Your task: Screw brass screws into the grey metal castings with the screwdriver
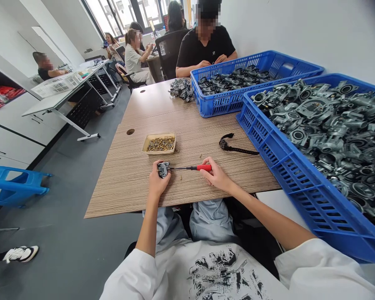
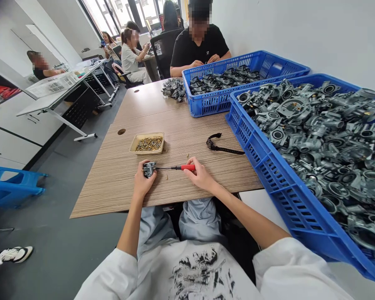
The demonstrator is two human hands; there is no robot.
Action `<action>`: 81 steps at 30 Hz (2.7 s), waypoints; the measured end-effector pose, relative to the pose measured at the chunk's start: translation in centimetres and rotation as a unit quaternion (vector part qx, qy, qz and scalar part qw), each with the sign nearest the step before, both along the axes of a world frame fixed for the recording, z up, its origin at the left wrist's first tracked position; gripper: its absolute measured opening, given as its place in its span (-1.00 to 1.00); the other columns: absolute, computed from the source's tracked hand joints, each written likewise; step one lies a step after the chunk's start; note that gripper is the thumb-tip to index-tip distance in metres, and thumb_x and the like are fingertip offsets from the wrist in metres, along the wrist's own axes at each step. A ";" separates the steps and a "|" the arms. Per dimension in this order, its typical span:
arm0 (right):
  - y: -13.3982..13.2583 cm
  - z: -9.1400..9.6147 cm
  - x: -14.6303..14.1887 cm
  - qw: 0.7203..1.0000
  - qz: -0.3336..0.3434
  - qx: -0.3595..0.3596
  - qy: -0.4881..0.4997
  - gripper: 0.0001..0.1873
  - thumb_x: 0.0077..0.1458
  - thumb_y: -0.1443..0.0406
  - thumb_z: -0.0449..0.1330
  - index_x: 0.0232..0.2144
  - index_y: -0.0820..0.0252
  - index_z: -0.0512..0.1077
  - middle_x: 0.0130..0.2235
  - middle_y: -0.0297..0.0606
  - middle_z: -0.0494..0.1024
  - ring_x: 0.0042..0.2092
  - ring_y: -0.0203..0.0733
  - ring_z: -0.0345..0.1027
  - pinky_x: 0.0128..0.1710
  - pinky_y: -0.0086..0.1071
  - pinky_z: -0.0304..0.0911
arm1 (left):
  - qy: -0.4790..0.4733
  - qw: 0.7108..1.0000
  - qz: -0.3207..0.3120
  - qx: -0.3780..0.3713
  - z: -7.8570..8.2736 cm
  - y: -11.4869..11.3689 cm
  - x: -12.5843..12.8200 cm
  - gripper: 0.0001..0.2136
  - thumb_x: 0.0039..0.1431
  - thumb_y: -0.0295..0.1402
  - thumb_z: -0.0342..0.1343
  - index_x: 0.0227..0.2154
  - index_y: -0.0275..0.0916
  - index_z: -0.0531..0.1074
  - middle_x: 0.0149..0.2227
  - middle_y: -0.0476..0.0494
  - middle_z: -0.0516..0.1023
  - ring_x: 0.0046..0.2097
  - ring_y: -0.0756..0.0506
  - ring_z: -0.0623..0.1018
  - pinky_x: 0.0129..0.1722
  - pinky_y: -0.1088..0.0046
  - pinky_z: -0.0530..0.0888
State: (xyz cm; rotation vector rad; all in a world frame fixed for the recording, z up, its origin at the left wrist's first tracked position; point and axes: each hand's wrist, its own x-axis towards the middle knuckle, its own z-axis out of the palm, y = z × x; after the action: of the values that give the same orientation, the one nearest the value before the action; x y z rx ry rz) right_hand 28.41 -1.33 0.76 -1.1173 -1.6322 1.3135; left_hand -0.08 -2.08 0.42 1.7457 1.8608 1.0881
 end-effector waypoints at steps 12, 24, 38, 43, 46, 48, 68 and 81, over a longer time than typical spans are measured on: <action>0.1 -0.3 -0.1 1.000 -0.001 -0.024 0.010 -0.67 0.32 -0.02 0.16 -0.24 0.01 0.15 -0.61 -0.57 0.31 -0.66 -0.28 0.20 -0.66 -0.43 0.08 | -0.001 1.000 -0.002 0.002 0.0 0.0 0.0 -0.56 0.14 -0.28 0.20 0.10 -0.10 0.35 -0.16 -0.09 0.63 -0.24 -0.11 0.61 -0.18 0.40 0.47; 0.1 -0.4 -0.2 1.000 0.002 -0.013 0.024 -0.69 0.36 0.01 0.12 -0.20 0.01 0.10 -0.60 -0.59 0.31 -0.67 -0.30 0.18 -0.65 -0.45 0.08 | -0.003 1.000 -0.006 0.000 0.1 0.0 0.0 -0.56 0.14 -0.28 0.19 0.11 -0.11 0.35 -0.17 -0.08 0.62 -0.24 -0.09 0.59 -0.16 0.41 0.47; 0.2 -0.8 0.0 1.000 0.007 0.000 0.027 -0.70 0.34 0.07 0.16 -0.14 0.01 0.11 -0.58 -0.58 0.26 -0.65 -0.27 0.20 -0.65 -0.41 0.11 | -0.007 1.000 -0.007 0.004 0.0 0.0 0.0 -0.56 0.14 -0.28 0.19 0.10 -0.13 0.36 -0.15 -0.10 0.62 -0.24 -0.10 0.59 -0.18 0.41 0.47; 0.2 -0.8 -0.2 1.000 -0.002 -0.008 0.021 -0.69 0.37 0.01 0.12 -0.21 0.02 0.11 -0.61 -0.60 0.30 -0.68 -0.30 0.18 -0.67 -0.45 0.09 | -0.008 1.000 -0.005 0.005 -0.1 0.0 0.0 -0.56 0.14 -0.28 0.19 0.10 -0.12 0.35 -0.15 -0.09 0.62 -0.25 -0.09 0.59 -0.19 0.42 0.46; 0.2 -0.6 -0.3 1.000 -0.003 -0.013 0.017 -0.68 0.36 0.00 0.11 -0.21 0.02 0.11 -0.60 -0.59 0.32 -0.67 -0.31 0.20 -0.67 -0.46 0.11 | -0.009 1.000 -0.005 0.004 -0.2 0.0 0.0 -0.56 0.14 -0.28 0.20 0.10 -0.11 0.35 -0.16 -0.08 0.62 -0.25 -0.09 0.59 -0.19 0.43 0.46; 0.1 -0.5 -0.3 1.000 -0.002 -0.013 0.016 -0.70 0.36 0.02 0.11 -0.19 0.01 0.12 -0.60 -0.60 0.28 -0.67 -0.29 0.20 -0.67 -0.45 0.11 | -0.009 1.000 -0.006 0.001 -0.2 0.0 0.0 -0.56 0.14 -0.28 0.20 0.10 -0.11 0.35 -0.16 -0.08 0.63 -0.25 -0.09 0.59 -0.20 0.43 0.46; 0.0 -0.3 -0.1 1.000 0.010 -0.011 0.021 -0.71 0.33 0.06 0.16 -0.12 0.00 0.13 -0.57 -0.59 0.25 -0.64 -0.26 0.21 -0.65 -0.42 0.10 | -0.007 1.000 0.000 -0.001 -0.1 0.0 0.0 -0.56 0.14 -0.29 0.19 0.10 -0.09 0.35 -0.15 -0.08 0.63 -0.24 -0.09 0.60 -0.20 0.43 0.46; 0.0 -0.2 -0.2 1.000 -0.002 -0.019 0.017 -0.69 0.32 0.02 0.16 -0.17 0.00 0.13 -0.59 -0.59 0.27 -0.66 -0.28 0.20 -0.65 -0.43 0.09 | -0.003 1.000 0.000 0.000 -0.1 0.0 0.0 -0.56 0.14 -0.27 0.19 0.10 -0.11 0.35 -0.17 -0.09 0.63 -0.24 -0.10 0.60 -0.18 0.41 0.48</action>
State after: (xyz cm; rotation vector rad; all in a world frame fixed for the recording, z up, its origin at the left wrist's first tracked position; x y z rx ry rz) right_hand 28.26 -1.32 0.52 -1.1142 -1.5841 1.3589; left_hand -0.08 -2.05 0.34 1.7404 1.8580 1.0932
